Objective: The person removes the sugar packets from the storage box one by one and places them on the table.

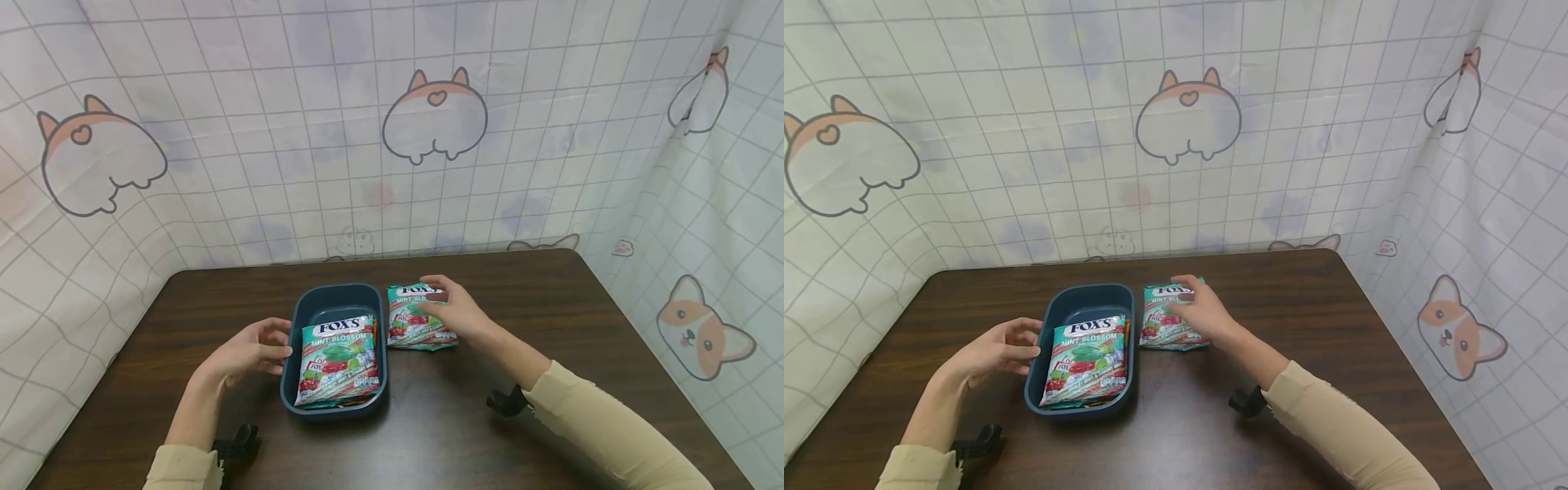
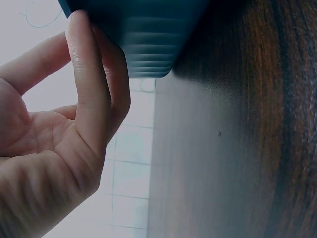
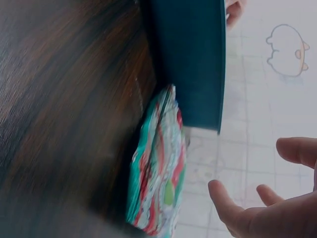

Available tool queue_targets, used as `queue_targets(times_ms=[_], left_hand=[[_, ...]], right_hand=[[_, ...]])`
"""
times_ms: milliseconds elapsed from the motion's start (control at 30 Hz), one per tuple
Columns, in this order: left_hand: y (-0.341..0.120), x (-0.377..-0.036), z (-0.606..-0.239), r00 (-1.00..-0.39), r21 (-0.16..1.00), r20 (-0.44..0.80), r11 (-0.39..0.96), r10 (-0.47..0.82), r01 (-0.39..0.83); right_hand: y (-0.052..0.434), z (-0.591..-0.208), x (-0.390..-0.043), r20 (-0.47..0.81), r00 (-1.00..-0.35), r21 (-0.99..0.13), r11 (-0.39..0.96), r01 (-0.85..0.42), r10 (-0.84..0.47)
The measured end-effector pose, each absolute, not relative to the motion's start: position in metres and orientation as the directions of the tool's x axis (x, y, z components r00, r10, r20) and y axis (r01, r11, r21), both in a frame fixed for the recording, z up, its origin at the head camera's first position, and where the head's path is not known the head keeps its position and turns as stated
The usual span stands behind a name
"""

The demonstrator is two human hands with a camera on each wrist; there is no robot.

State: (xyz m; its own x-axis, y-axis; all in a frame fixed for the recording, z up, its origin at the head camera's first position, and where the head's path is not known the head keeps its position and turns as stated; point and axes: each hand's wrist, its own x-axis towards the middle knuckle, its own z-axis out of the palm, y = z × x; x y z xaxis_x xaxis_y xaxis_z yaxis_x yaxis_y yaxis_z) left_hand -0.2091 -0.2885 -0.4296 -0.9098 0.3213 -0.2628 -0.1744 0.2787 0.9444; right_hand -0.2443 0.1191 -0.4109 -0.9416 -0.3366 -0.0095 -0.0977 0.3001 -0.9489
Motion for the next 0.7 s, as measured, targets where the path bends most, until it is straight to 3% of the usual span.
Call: queue_targets(times_ms=[700], left_hand=[[-0.290,-0.210,-0.432,-0.908,0.946,-0.257,0.276,0.330,-0.168]], right_hand=[[0.084,-0.406,-0.224,0.008,-0.898,-0.980,0.176,-0.095,-0.440]])
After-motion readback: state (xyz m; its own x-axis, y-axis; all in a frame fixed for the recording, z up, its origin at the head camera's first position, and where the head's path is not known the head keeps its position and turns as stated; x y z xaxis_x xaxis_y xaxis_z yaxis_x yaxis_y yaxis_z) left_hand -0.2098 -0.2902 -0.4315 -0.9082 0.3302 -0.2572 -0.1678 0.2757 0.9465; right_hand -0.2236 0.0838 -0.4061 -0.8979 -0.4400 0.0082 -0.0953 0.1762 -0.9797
